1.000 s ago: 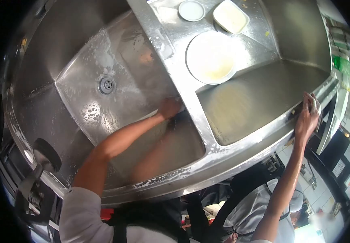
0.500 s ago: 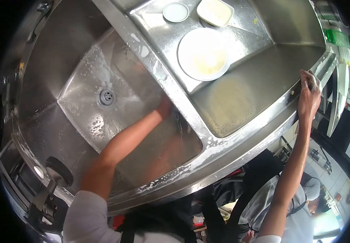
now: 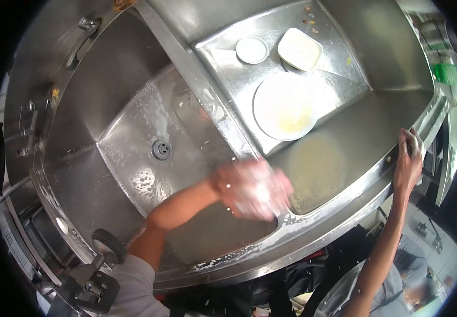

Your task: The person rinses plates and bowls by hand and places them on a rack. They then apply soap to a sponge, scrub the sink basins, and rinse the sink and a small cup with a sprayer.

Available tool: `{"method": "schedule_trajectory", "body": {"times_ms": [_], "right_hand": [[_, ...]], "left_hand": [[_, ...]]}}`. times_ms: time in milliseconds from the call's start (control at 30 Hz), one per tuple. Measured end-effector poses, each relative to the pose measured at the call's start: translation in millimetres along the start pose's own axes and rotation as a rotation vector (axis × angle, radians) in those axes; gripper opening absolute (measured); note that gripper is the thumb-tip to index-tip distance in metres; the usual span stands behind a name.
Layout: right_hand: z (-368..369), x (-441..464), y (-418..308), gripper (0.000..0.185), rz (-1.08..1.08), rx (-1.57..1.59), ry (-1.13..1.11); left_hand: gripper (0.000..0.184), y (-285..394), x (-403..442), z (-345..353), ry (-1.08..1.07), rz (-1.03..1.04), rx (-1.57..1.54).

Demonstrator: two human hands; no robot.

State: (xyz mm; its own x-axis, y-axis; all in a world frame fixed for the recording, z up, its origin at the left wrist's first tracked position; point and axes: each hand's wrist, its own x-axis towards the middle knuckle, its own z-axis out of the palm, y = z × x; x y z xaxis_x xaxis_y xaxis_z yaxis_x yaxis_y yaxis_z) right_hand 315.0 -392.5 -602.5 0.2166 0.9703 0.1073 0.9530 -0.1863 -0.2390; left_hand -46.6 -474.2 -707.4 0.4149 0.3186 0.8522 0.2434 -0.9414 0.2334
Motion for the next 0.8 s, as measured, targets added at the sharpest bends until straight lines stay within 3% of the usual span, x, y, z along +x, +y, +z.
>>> {"method": "schedule_trajectory", "body": {"times_ms": [33,100,167,267,367,400,500,533,567,600,633,700,733,800], "right_hand": [[-1,-1,-3,0.036,0.035,0.013,-0.021],[-1,-3,-7,0.038,0.084,0.017,-0.021],[1,-3,-3,0.038,0.077,0.051,-0.027],[-2,-2,-9,0.038,0.081,0.025,-0.024],[-6,-3,-14,0.034,0.069,0.021,-0.035],[-7,-2,-12,0.034,0.082,0.066,-0.053],[-7,-5,-9,0.032,0.035,-0.022,0.014],[-9,-5,-10,0.032,0.055,-0.016,-0.006],[-10,-6,-10,0.034,0.067,-0.064,-0.018],[-28,-10,-40,0.036,0.340,-0.046,-0.135],[-31,-13,-32,0.038,0.236,-0.086,-0.096],[-19,-24,-16,0.042,0.079,-0.192,-0.064],[-17,-32,-20,0.044,0.012,-0.255,-0.071],[-24,-64,-44,0.046,-0.036,-0.339,-0.122]], "left_hand": [[0.037,-25,-10,-6,0.067,-0.158,0.033],[0.039,-99,-13,-33,0.471,-0.512,0.112],[0.043,-171,5,-70,0.893,-0.628,0.063],[0.047,-235,11,-104,1.084,-0.657,0.057],[0.055,-210,1,-73,1.192,-0.881,0.021],[0.062,-187,-12,-49,1.134,-0.987,-0.040],[0.069,-130,-120,51,0.772,-1.719,0.212],[0.062,-103,-191,85,0.319,-1.485,0.467],[0.052,-48,-167,82,0.209,-1.594,0.363],[0.040,-1,-151,73,-0.070,-1.594,0.324],[0.028,28,-162,46,-0.291,-1.086,0.022],[0.023,91,-92,-28,-0.693,-1.155,-0.103],[0.023,113,-92,-53,-0.682,-1.179,-0.071],[0.021,149,-98,-109,-0.690,-1.433,-0.168]]}}
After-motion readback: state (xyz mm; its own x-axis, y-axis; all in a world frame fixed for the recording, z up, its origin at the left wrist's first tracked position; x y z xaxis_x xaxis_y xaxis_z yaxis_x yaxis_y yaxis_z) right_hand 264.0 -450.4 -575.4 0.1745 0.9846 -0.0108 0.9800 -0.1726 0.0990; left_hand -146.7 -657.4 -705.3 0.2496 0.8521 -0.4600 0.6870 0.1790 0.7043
